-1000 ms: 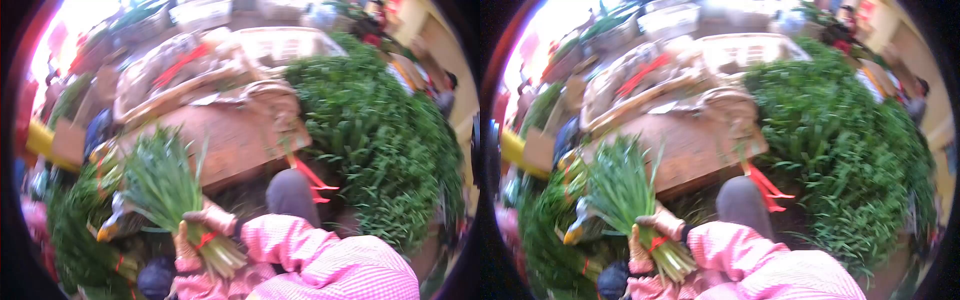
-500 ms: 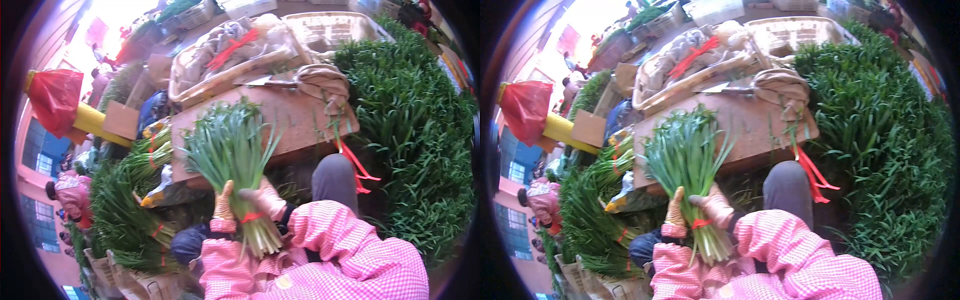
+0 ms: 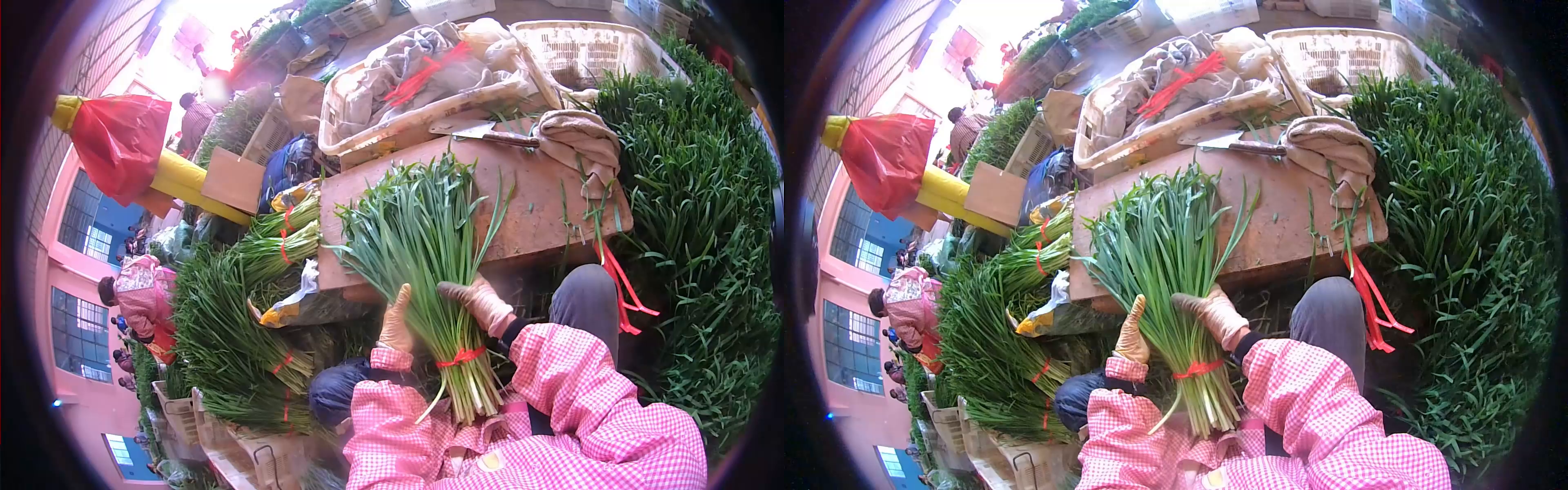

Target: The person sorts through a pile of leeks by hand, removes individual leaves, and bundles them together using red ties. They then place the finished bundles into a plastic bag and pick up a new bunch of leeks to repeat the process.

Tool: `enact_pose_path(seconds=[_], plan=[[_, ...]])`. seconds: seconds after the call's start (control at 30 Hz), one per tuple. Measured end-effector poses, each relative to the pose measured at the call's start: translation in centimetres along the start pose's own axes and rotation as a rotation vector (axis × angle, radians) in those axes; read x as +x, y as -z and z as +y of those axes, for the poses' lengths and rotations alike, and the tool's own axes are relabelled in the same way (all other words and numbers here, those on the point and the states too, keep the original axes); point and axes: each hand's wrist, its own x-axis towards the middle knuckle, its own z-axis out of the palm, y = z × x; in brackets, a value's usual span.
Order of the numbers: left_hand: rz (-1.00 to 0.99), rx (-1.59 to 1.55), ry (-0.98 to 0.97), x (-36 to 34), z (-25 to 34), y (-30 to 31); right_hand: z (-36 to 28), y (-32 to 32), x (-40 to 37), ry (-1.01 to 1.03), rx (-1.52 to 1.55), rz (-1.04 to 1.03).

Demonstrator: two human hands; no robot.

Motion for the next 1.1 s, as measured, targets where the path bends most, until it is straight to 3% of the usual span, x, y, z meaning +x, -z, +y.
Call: enact_pose_path(seconds=[0.1,0.13,0.17,0.23,0.3,0.33,0.4,0.43,0.47,0.5,0.53,0.57,0.67,0.7,0.8,0.9,0.93,1.0,1.07,1.1], plan=[[0.099,0.132,-0.11,1.6,-0.8,0.2,-1.4,-1.5,-0.9,-0.024,-0.004,-0.033],[0.214,0.279,-0.227,1.4,-0.8,-0.5,-2.0,-1.9,-1.3,0.026,-0.044,-0.06],[0.142,0.262,-0.176,0.7,-0.1,-1.4,-2.2,-2.5,-1.3,0.09,-0.034,-0.063],[0.052,0.347,-0.265,-2.2,2.1,-5.9,-4.3,-3.6,-2.8,0.211,-0.067,-0.042],[-0.121,0.145,-0.279,-3.8,3.6,-9.3,-5.4,-4.0,-3.2,0.346,-0.33,0.063],[-0.172,0.155,-0.319,-3.6,4.2,-9.7,-5.8,-3.9,-3.1,0.486,-0.325,-0.021],[-0.126,0.331,-0.345,-5.9,5.3,-12.9,-5.0,-0.2,-3.8,0.452,-0.177,-0.356],[-0.155,0.586,-0.591,-5.6,5.7,-13.3,-4.7,2.2,-3.3,0.417,-0.08,-0.546],[-0.058,1.029,-0.72,-5.3,6.0,-12.4,-6.8,1.0,-4.4,0.392,-0.057,-0.46],[-0.139,0.682,-0.815,-7.5,6.7,-15.4,-8.9,-0.2,-5.4,0.368,-0.032,-0.375],[-0.243,0.379,-0.722,-7.9,6.2,-16.0,-7.7,4.4,-3.4,0.451,-0.034,-0.498],[-0.374,0.068,-0.633,-7.7,5.9,-16.5,-8.6,4.6,-3.2,0.464,-0.004,-0.489],[-0.549,-0.023,-0.827,-8.8,8.6,-16.0,-11.3,-0.8,-3.1,0.581,-0.051,-0.398],[-0.478,0.284,-1.179,-8.9,9.3,-15.3,-11.6,-3.9,-2.9,0.678,-0.143,-0.331],[-0.47,0.129,-1.229,-11.2,13.1,-12.3,-11.4,-11.2,-0.7,0.936,-0.389,-0.266],[-0.202,0.294,-1.282,-14.0,17.1,-6.8,-7.1,-15.6,4.7,1.235,-0.627,-0.324],[-0.202,0.24,-1.322,-14.4,18.1,-4.6,-5.4,-18.2,5.0,1.141,-0.594,-0.415],[0.001,0.263,-1.388,-16.3,19.4,0.3,-2.1,-23.5,5.6,0.938,-0.525,-0.566],[0.106,0.195,-1.362,-17.8,19.8,6.0,0.9,-29.5,2.5,0.37,-0.342,-0.692],[0.161,0.188,-1.318,-18.6,19.8,9.1,3.0,-32.1,0.7,0.25,-0.317,-0.687]])
